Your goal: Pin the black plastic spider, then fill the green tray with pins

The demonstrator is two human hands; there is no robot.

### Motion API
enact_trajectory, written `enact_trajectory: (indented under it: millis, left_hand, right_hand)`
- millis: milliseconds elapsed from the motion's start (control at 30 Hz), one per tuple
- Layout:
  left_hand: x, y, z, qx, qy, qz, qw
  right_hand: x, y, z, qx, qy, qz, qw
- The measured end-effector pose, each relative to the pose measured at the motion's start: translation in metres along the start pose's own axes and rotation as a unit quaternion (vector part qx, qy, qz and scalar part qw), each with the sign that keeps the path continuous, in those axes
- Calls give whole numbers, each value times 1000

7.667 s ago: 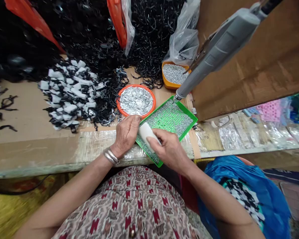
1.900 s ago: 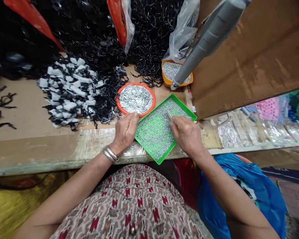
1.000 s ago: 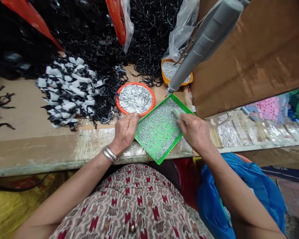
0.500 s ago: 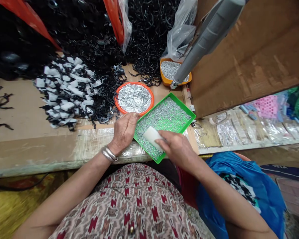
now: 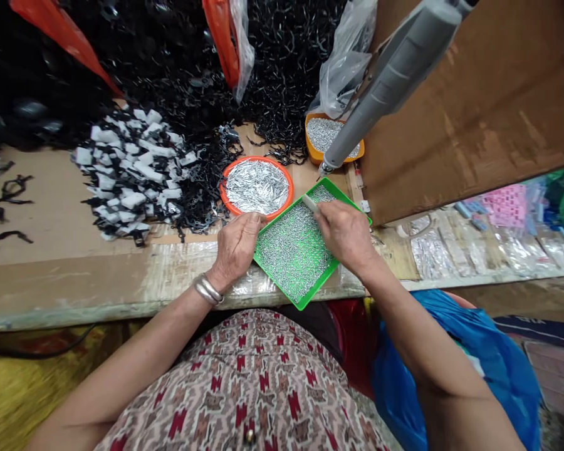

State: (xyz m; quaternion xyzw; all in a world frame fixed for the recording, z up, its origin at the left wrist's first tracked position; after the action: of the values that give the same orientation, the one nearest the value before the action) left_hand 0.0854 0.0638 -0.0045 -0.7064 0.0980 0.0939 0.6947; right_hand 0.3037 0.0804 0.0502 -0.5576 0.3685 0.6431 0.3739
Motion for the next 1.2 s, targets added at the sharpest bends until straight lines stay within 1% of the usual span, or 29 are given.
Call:
enact_trajectory:
  millis: [67, 167, 267, 333, 367, 433, 533, 600, 667, 733, 767, 800, 867, 967, 1033, 1100, 1200]
  left_hand:
    - [0, 2, 0, -5, 2, -5, 1000]
    - [0, 3, 0, -12, 2, -5, 1000]
    - [-1, 0, 0, -6, -10, 11, 1000]
    - [-2, -3, 0, -6, -17, 18, 1000]
    - [-2, -4, 0, -8, -16, 17, 1000]
    - [-1, -4, 0, -13, -14, 10, 1000]
    - [-1, -4, 0, -8, -13, 12, 1000]
    - [-1, -3, 0, -4, -15, 18, 1000]
    - [-1, -3, 0, -2, -17, 22, 1000]
    - [-1, -3, 0, 0, -17, 25, 1000]
    - [0, -3, 0, 0, -15, 23, 1000]
    - [0, -3, 0, 0, -13, 21, 1000]
    - [0, -3, 0, 0, -9, 17, 1000]
    - [-1, -4, 0, 4, -10, 20, 1000]
    - [-1, -4, 0, 6, -11, 23, 1000]
    - [0, -4, 0, 6, -10, 24, 1000]
    - [0, -4, 0, 8, -12, 27, 1000]
  right_hand:
    - [-2, 20, -4, -32, 13, 43, 998]
    - [-8, 51, -12, -64, 21, 159, 985]
    - [-9, 75, -15, -50, 33, 286, 956]
    - [-4, 81, -15, -24, 46, 325, 944]
    - [-1, 80, -15, -9, 51, 329, 943]
    - [6, 68, -16, 29, 54, 319, 946]
    - [8, 32, -18, 86, 35, 282, 955]
    - [4, 6, -18, 107, 17, 219, 970]
    - [-3, -17, -18, 121, -11, 123, 985]
    - [-9, -31, -17, 131, -41, 23, 990]
    - [-10, -35, -17, 131, -51, -16, 990]
    - [-10, -36, -18, 123, -54, -45, 990]
    - [-8, -32, -20, 96, -38, -73, 992]
    - [-6, -16, -30, 51, 0, -56, 997]
    - [-9, -1, -38, 18, 19, -6, 1000]
    - [-14, 15, -44, -15, 31, 79, 996]
    - [-18, 43, -48, -30, 42, 230, 972]
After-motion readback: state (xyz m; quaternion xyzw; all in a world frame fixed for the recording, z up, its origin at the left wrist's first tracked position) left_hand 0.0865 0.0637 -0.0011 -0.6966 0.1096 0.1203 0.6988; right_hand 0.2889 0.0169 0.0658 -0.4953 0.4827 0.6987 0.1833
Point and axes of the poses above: each hand's wrist, its own z-axis towards the middle knuckle, its own x-axis out of the palm, y = z × x, the point moved 3 cm from there along z, towards the middle knuckle, and after that the axes turned 14 degrees about -x, right-handed, at the moved point
